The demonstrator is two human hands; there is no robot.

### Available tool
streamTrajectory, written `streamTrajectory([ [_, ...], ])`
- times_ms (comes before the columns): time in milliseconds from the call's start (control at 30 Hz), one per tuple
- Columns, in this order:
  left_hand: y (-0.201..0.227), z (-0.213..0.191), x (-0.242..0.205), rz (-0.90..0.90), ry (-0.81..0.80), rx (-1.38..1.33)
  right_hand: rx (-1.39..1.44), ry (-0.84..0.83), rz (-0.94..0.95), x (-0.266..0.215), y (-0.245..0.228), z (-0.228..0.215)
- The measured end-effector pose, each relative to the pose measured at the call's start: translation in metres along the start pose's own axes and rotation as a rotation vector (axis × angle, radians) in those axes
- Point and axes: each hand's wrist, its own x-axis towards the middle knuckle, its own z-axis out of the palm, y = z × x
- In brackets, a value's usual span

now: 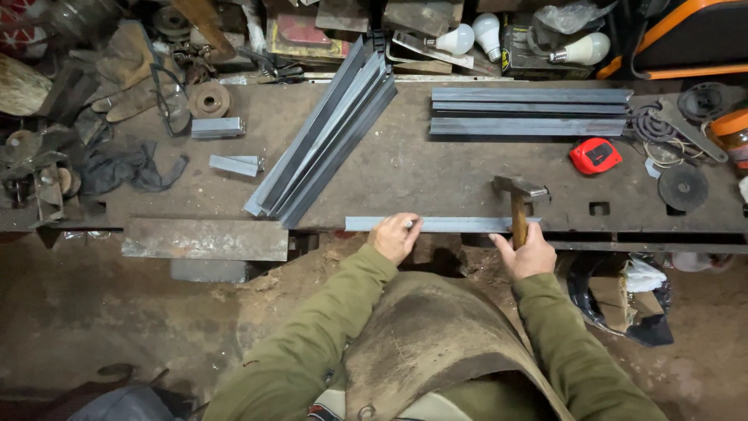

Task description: Marking positions on metal angle profiles using a hammer and a scribe on a workshop workbench.

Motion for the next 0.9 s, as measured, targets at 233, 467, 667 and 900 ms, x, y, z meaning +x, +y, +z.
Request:
streamTrajectory([
  [233,0.018,-0.012,0.011,0.042,-0.075,0.061,0.181,-0.128,-0.221,-0.027,-0.069,-0.091],
  [467,0.01,-0.008,0.009,0.08,-0.086,0.087,-0.155,-0.319,-0.613,-0.052,-0.127,-0.137],
  [667,-0.003,0.002,0.003,0.103,-0.117,0.1,-0.213,-0.307,-0.652,-0.049,-0.152,-0.157],
  [900,0.003,-0.004,0.008,0.11,-0.047,0.077,-0.453,-0.498,-0.468,-0.044,-0.132,-0.112],
])
